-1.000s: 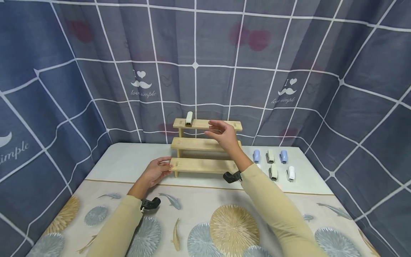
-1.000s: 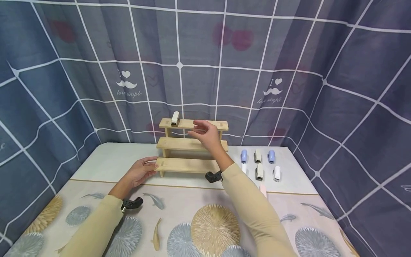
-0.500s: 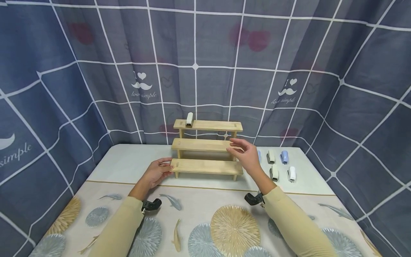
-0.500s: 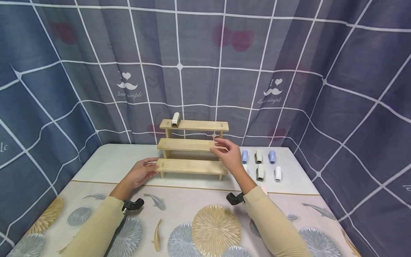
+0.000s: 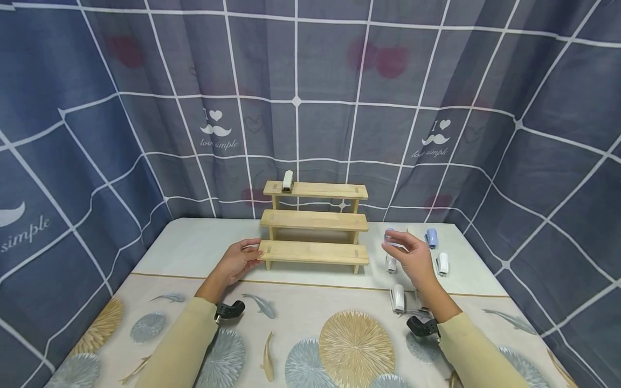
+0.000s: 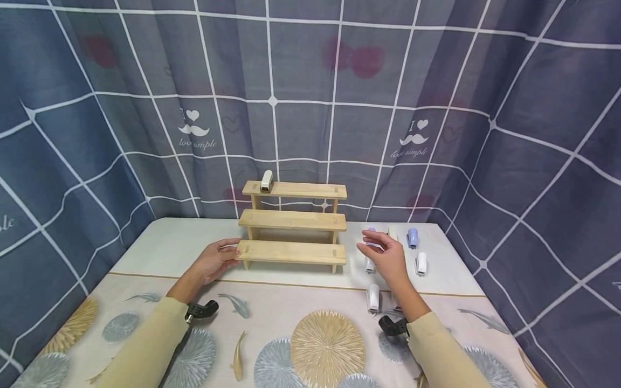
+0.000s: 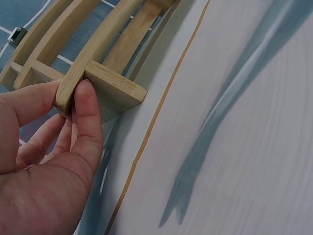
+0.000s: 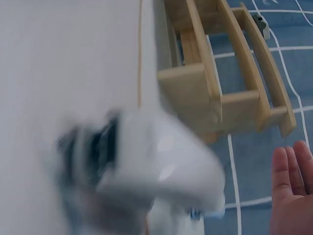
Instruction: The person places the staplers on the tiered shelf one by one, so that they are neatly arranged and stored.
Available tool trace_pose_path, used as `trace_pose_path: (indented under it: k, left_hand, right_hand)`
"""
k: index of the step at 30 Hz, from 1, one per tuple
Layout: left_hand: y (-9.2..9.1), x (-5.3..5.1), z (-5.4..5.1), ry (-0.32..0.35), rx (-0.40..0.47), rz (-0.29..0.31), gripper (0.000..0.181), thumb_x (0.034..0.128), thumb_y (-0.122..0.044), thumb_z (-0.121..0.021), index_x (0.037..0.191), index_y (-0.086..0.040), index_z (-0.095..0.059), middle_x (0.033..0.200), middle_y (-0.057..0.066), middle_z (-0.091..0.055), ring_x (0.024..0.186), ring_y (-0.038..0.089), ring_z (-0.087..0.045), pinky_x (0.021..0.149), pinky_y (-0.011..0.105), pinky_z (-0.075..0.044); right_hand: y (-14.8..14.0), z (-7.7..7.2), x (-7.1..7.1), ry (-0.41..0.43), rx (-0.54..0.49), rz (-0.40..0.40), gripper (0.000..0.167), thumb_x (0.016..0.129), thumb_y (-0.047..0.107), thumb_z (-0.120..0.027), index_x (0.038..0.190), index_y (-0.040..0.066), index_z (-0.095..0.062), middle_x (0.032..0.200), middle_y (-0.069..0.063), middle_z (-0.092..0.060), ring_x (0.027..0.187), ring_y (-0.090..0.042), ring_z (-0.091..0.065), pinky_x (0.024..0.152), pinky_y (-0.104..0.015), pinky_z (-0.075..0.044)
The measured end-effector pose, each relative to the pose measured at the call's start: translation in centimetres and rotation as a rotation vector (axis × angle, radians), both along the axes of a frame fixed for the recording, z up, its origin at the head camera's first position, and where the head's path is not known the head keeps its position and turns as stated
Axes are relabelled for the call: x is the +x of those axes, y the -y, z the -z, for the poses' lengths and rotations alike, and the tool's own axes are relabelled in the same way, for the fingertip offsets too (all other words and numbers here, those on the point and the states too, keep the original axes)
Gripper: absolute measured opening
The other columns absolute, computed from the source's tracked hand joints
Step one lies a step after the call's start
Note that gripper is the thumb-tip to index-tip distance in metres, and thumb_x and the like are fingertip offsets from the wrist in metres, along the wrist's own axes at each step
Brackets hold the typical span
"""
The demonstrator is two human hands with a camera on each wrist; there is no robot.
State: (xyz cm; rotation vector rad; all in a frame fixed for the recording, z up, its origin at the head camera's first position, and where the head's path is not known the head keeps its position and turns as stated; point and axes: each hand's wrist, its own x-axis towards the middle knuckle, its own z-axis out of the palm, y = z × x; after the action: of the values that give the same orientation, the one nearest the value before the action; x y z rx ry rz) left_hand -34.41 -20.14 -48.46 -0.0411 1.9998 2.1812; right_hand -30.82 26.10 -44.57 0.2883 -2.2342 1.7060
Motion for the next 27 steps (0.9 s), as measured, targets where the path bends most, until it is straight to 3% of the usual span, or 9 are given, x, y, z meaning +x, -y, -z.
trace_pose_path:
  k: [5,8,14,18,27]
  left_hand:
    - [0.1,0.0,0.0,0.007,-0.012,0.002,0.056,0.0990,0.005,-0.060,0.151,0.008,-0.038,0.107,0.005,-0.064,0.085,0.009,-0.070,0.078,0.022,-0.063]
    - [0.2,0.1,-0.1,0.003,-0.009,0.003,0.056,0.0995,0.005,-0.059,0.151,0.008,-0.037,0.106,0.005,-0.063,0.085,0.009,-0.070,0.078,0.021,-0.063]
    - [0.1,0.1,-0.3,0.001,-0.001,0.004,0.057,0.0995,0.004,-0.060,0.151,0.008,-0.037,0.108,0.006,-0.063,0.086,0.010,-0.069,0.078,0.021,-0.063]
    - [0.1,0.0,-0.2,0.003,0.002,0.002,0.057,0.0991,0.004,-0.061,0.151,0.007,-0.038,0.109,0.007,-0.063,0.086,0.010,-0.070,0.079,0.022,-0.063]
    - [0.2,0.0,-0.1,0.020,0.001,-0.004,0.057,0.0990,0.003,-0.062,0.152,0.006,-0.039,0.108,0.006,-0.063,0.085,0.010,-0.069,0.079,0.022,-0.063]
  right_hand:
    - [-2.0,0.7,1.7,0.057,0.043,-0.012,0.049,0.091,0.022,-0.080,0.133,0.000,-0.065,0.132,-0.010,-0.068,0.117,-0.018,-0.068,0.090,-0.012,-0.057]
    - [-2.9,1.1,2.5,0.070,0.108,-0.018,0.047,0.091,0.021,-0.080,0.131,0.001,-0.066,0.133,-0.016,-0.066,0.116,-0.017,-0.068,0.090,-0.012,-0.057]
    - [-4.7,1.4,4.0,0.081,0.230,-0.026,0.046,0.091,0.021,-0.080,0.131,0.003,-0.067,0.135,-0.022,-0.063,0.115,-0.003,-0.065,0.094,-0.012,-0.055]
    - [-5.8,1.7,4.7,0.069,0.256,-0.058,0.047,0.090,0.017,-0.081,0.130,-0.001,-0.065,0.135,-0.022,-0.063,0.115,-0.001,-0.064,0.094,-0.017,-0.057]
    - [-7.7,2.5,6.3,0.086,0.290,-0.111,0.054,0.086,0.015,-0.084,0.132,-0.003,-0.063,0.132,-0.009,-0.067,0.117,0.008,-0.059,0.100,-0.011,-0.051]
